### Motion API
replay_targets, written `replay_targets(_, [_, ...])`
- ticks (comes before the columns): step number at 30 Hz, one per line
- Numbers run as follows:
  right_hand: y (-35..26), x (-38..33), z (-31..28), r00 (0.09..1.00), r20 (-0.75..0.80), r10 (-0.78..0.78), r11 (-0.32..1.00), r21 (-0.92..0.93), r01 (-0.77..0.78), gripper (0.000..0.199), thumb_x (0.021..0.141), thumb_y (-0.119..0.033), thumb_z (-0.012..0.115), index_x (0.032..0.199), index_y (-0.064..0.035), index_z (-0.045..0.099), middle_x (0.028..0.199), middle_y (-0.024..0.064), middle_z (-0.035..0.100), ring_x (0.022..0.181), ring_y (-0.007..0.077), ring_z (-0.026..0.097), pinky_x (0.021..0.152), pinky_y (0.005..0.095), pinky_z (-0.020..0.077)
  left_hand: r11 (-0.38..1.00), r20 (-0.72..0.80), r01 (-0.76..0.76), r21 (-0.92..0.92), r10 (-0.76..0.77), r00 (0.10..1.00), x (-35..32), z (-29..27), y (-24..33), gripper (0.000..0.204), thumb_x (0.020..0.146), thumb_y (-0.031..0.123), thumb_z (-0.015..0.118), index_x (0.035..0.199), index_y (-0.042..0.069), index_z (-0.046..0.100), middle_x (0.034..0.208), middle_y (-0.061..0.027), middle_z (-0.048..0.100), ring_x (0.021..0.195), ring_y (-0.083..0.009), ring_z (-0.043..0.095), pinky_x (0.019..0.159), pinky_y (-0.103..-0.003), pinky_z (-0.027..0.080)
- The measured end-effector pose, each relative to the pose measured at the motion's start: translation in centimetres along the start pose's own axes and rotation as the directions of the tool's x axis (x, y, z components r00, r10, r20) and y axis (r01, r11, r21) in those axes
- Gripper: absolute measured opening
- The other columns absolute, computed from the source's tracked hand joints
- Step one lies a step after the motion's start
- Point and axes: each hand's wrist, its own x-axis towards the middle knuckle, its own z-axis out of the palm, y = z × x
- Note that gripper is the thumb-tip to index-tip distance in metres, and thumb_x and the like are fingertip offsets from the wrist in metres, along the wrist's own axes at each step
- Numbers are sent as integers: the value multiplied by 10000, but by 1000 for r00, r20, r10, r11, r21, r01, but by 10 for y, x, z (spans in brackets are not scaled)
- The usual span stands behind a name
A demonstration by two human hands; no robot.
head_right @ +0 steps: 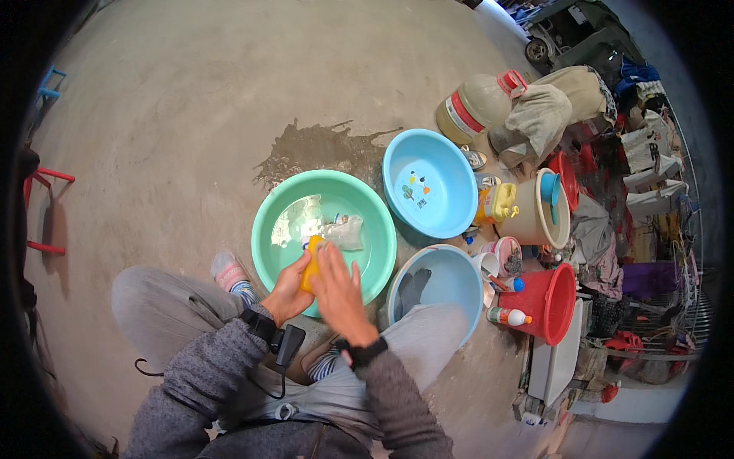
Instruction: The person sits on the floor and washes a small piece of cloth in a green basin using a yellow sponge. They scrub the cloth repeatedly, rinse it in the water, and wring it out.
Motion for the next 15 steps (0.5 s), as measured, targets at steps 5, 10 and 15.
replay_targets(5, [3,-1,5,984,174,42,999,-8,-41,518,990,-270,387,1440,-21,323,1501,187,297,1385,316,292,1090,568,178,999,-23,-5,37,6,1000,2,-5,-1,428,1034,357,315,1332,76,440,1258,-84,546,1160,-221,531,1022,-381,408])
replay_targets(10, [2,-2,4,998,59,35,998,44,-37,544,994,-318,382,1450,-30,310,1513,176,281,1411,317,245,1109,546,150,1000,-8,9,-12,-9,1000,3,-5,-1,433,1034,362,311,1338,77,426,1281,-93,529,1162,-225,531,1020,-391,412])
replay_targets(15, [-3,-1,-1,995,81,62,995,79,-69,559,997,-353,366,1448,-26,313,1514,188,272,1411,333,238,1117,530,142,999,-13,-15,36,15,1000,2,-5,-2,437,1030,372,327,1334,74,429,1291,-96,523,1167,-222,528,1002,-382,431])
